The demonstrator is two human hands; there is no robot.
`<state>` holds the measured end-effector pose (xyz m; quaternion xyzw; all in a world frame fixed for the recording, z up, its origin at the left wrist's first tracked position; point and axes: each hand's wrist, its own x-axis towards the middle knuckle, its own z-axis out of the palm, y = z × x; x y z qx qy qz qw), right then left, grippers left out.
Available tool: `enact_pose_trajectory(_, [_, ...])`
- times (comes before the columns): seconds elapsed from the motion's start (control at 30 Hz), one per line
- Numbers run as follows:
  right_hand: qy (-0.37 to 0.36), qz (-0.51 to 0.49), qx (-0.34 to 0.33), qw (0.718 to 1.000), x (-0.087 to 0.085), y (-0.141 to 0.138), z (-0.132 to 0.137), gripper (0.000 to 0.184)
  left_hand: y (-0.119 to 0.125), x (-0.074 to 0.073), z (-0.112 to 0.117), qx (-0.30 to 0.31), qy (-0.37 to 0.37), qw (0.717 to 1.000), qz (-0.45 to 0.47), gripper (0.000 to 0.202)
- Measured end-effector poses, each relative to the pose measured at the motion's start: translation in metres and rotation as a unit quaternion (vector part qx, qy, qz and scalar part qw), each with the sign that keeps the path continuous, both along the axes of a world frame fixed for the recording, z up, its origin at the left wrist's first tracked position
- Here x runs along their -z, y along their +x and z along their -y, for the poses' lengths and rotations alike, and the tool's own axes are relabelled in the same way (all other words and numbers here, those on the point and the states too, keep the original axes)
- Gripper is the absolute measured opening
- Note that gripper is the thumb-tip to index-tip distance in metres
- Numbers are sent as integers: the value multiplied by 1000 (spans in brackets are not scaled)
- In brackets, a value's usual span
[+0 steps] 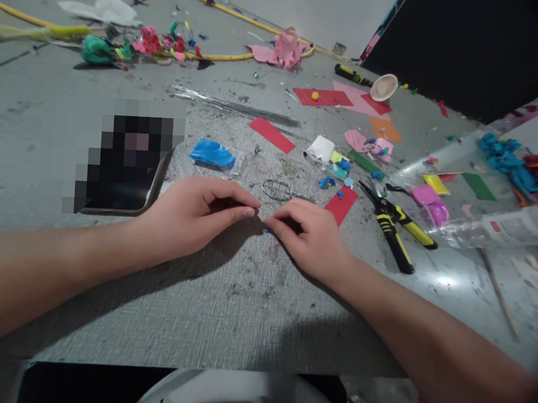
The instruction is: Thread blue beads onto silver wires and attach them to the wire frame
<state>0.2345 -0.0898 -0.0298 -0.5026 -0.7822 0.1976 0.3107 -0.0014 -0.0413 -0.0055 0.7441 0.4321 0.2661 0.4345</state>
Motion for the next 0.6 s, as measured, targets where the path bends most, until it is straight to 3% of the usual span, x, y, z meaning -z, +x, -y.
enact_pose_trajectory(0.23, [142,-59,-43,987,-3,-7,11,9,7,-3,10,-7,-66,997,45,14])
enact_pose_trajectory(0.37, [155,-65,-29,985,-3,-10,15,10,9,-1,13,-10,-111,991,71,15])
enact_pose_trajectory(0.6, [148,-48,-54,986,-4,-8,15,14,8,-4,11,10,-121,990,76,8])
